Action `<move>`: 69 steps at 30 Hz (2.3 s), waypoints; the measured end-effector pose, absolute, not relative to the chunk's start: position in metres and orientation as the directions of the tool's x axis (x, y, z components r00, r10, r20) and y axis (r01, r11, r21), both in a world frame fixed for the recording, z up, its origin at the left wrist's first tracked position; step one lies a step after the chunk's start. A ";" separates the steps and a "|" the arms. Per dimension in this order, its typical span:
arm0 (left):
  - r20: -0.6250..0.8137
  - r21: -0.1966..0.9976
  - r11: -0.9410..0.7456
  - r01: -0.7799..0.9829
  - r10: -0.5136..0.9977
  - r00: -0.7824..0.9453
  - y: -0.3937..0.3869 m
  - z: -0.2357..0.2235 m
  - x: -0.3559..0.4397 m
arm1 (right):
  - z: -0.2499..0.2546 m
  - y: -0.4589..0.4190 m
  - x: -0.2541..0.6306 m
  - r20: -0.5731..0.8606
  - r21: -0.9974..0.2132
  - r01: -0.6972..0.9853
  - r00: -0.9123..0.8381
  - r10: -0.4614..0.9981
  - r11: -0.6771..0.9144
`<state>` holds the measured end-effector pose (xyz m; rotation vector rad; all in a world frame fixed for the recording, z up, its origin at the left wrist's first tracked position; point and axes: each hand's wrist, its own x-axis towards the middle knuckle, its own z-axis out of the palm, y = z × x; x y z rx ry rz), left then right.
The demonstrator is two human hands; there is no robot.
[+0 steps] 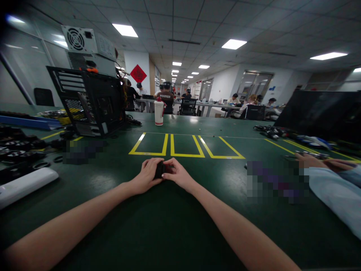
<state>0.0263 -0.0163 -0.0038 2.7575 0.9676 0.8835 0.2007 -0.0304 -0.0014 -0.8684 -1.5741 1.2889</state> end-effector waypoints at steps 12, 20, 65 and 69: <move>0.502 0.255 -0.798 0.546 0.592 0.630 -0.017 -0.003 0.027 | -0.002 -0.030 0.198 0.198 -0.977 0.018 -0.307 0.931 0.214; 0.501 0.261 -0.797 0.545 0.594 0.629 -0.017 -0.003 0.026 | 0.000 -0.033 0.197 0.238 -0.969 -0.010 -0.292 0.926 0.246; 0.520 0.252 -0.797 0.549 0.590 0.618 -0.013 -0.008 0.028 | -0.006 -0.028 0.198 0.200 -0.979 -0.037 -0.342 0.918 0.200; 0.525 0.255 -0.801 0.541 0.585 0.618 -0.014 -0.007 0.028 | -0.002 -0.030 0.196 0.224 -0.971 0.018 -0.291 0.930 0.239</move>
